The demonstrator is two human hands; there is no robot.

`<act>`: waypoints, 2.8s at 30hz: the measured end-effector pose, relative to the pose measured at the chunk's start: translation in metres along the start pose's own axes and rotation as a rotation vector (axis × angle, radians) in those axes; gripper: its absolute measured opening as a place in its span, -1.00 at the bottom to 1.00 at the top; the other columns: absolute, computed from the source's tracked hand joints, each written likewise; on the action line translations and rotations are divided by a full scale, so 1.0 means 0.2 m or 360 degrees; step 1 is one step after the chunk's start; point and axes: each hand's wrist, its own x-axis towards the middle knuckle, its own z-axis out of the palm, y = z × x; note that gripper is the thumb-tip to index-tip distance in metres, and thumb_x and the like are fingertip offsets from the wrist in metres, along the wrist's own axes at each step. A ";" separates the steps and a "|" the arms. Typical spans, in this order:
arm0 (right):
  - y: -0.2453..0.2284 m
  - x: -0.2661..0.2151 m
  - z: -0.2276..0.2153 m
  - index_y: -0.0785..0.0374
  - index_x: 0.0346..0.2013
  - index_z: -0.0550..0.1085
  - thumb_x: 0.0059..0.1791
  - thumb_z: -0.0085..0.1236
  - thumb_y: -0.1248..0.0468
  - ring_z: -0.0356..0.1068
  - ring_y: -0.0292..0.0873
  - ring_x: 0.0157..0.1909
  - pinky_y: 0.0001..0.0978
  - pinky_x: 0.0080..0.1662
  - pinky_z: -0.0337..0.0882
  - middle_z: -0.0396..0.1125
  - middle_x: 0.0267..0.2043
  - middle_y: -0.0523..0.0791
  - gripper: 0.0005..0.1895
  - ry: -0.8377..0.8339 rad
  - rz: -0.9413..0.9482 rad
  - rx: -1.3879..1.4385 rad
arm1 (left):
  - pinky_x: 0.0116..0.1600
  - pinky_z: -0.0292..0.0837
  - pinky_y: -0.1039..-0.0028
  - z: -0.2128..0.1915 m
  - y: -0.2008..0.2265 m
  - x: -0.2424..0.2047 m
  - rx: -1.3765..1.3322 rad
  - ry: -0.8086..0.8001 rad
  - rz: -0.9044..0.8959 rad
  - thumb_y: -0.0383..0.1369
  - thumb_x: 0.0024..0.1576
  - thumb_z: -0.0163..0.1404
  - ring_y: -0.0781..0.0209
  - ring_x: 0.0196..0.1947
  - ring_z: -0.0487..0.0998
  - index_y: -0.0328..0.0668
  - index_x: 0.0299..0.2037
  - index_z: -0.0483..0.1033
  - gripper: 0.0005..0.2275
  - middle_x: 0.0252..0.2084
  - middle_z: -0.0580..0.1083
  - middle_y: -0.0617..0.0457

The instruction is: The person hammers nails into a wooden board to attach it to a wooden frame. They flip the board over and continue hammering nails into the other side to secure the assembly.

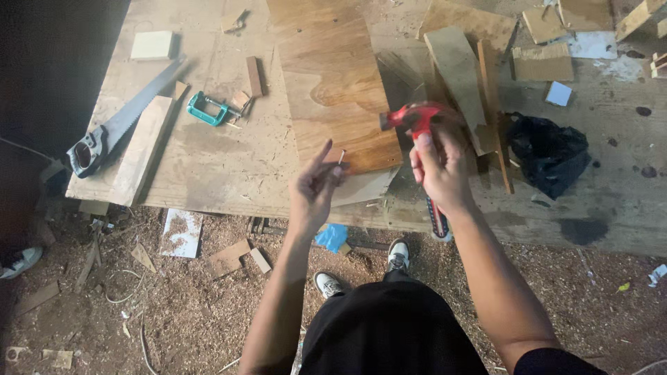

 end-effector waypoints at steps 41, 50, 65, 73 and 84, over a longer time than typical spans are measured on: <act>0.21 -0.09 -0.05 0.23 0.04 0.46 0.19 -0.07 0.14 0.20 -0.42 -0.52 -0.58 -0.46 0.23 0.29 -0.44 -0.24 -0.73 -0.0013 0.0165 -0.0148 | -0.26 0.55 0.56 -0.03 0.15 0.13 0.0724 -0.0166 0.0231 -0.49 0.09 0.22 0.39 -0.40 0.63 -0.35 -0.22 0.67 -0.89 -0.32 0.66 -0.04; 0.17 -0.13 -0.15 0.30 -0.08 0.49 0.19 -0.02 0.19 0.24 -0.36 -0.44 -0.43 -0.35 0.25 0.26 -0.49 -0.22 -0.76 0.0169 -0.0135 -0.0763 | -0.23 0.50 0.50 0.17 0.14 0.16 0.0881 -0.0098 0.0508 -0.37 0.08 0.26 0.29 -0.53 0.63 -0.17 -0.28 0.71 -0.91 -0.36 0.66 0.02; 0.28 -0.20 -0.23 0.30 -0.16 0.49 0.20 0.02 0.12 0.19 -0.36 -0.47 -0.42 -0.40 0.18 0.23 -0.53 -0.22 -0.71 0.0280 0.0041 -0.0811 | -0.33 0.49 0.51 0.26 0.13 0.22 0.0856 -0.0208 0.0485 -0.43 0.08 0.23 0.24 -0.54 0.60 -0.23 -0.25 0.68 -0.91 -0.37 0.63 -0.03; 0.27 -0.20 -0.22 0.29 -0.10 0.49 0.18 0.00 0.11 0.19 -0.40 -0.49 -0.46 -0.41 0.18 0.23 -0.54 -0.26 -0.72 0.0262 -0.0012 -0.0793 | -0.21 0.48 0.49 0.25 0.10 0.23 0.0880 -0.0172 0.0557 -0.39 0.10 0.23 0.25 -0.52 0.62 -0.19 -0.27 0.66 -0.92 -0.37 0.63 0.02; 0.30 -0.21 -0.23 0.27 -0.15 0.48 0.21 -0.03 0.09 0.15 -0.40 -0.49 -0.45 -0.42 0.13 0.20 -0.52 -0.26 -0.70 0.0223 0.0015 -0.0739 | -0.36 0.44 0.46 0.25 0.12 0.22 0.0924 -0.0189 0.0533 -0.40 0.08 0.23 0.21 -0.61 0.51 -0.22 -0.27 0.68 -0.91 -0.46 0.59 -0.03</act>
